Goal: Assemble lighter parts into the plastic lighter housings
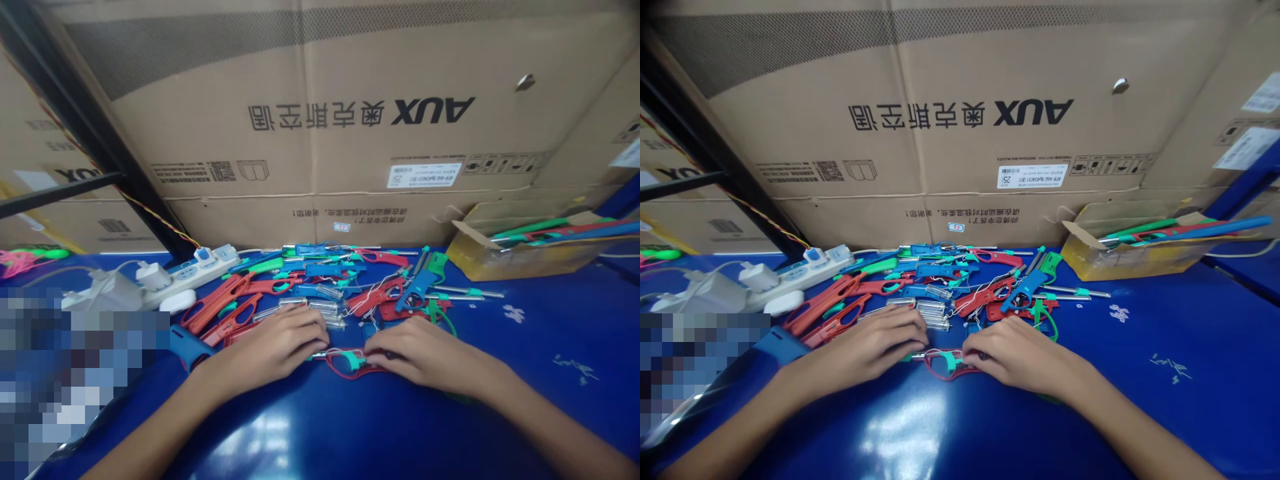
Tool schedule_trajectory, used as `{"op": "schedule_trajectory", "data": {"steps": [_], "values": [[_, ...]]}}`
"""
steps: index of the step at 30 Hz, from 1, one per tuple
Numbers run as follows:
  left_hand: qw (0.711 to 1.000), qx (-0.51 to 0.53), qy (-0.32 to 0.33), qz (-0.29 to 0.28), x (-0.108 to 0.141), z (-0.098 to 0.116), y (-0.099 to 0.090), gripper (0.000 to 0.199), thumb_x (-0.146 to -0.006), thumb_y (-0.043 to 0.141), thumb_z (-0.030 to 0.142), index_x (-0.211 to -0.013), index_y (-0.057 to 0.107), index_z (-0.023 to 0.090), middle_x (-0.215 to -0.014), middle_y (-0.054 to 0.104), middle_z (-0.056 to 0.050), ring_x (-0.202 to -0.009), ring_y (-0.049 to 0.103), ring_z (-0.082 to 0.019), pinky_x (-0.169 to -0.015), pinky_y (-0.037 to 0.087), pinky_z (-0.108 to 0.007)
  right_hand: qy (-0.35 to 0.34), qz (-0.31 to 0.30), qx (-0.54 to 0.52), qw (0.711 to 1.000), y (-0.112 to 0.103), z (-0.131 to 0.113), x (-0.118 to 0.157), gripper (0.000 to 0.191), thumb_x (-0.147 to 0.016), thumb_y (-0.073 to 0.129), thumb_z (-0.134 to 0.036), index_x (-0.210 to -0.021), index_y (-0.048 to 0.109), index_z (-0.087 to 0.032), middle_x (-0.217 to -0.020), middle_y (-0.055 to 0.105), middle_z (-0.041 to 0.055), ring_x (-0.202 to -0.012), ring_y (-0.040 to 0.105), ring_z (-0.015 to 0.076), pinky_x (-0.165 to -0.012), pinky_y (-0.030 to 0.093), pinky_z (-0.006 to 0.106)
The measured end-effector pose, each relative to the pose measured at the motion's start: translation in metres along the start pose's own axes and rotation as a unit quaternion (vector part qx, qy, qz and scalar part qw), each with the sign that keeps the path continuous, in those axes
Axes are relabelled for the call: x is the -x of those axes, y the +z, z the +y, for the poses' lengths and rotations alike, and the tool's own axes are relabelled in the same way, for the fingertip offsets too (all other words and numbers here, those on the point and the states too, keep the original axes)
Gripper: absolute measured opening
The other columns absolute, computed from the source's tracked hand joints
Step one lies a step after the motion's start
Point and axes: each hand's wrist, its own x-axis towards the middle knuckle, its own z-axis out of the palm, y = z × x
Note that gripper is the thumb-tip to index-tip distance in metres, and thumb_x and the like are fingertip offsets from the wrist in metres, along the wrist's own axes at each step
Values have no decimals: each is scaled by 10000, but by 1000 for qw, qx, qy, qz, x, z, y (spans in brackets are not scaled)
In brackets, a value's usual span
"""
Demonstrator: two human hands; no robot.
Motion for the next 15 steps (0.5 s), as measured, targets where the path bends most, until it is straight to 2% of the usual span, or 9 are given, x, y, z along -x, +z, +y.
{"op": "schedule_trajectory", "data": {"steps": [4,8,15], "values": [[999,42,-9,-14,0,-7,2,126,-1024,521,223,-1031,646,209,-1006,649,-21,-945,602,-155,-868,463,-299,-10,7,-10,1000,1,-1,0,214,-987,517,-280,-1055,716,-241,-920,766,15,-789,699,154,-673,404,273],[998,61,-19,-25,-2,-7,4,129,-1022,527,227,-1015,654,203,-988,656,-20,-937,608,-152,-860,474,-287,-23,5,-21,1000,3,-1,-1,230,-990,495,-270,-1043,716,-242,-928,759,21,-797,687,152,-677,405,273],[998,65,-11,-16,-2,-4,5,124,-1008,565,278,-1015,673,216,-975,661,-13,-916,616,-143,-858,478,-274,-1,18,-1,1000,2,-3,-2,185,-928,489,-198,-906,672,-207,-747,694,9,-620,576,125,-569,325,266]]}}
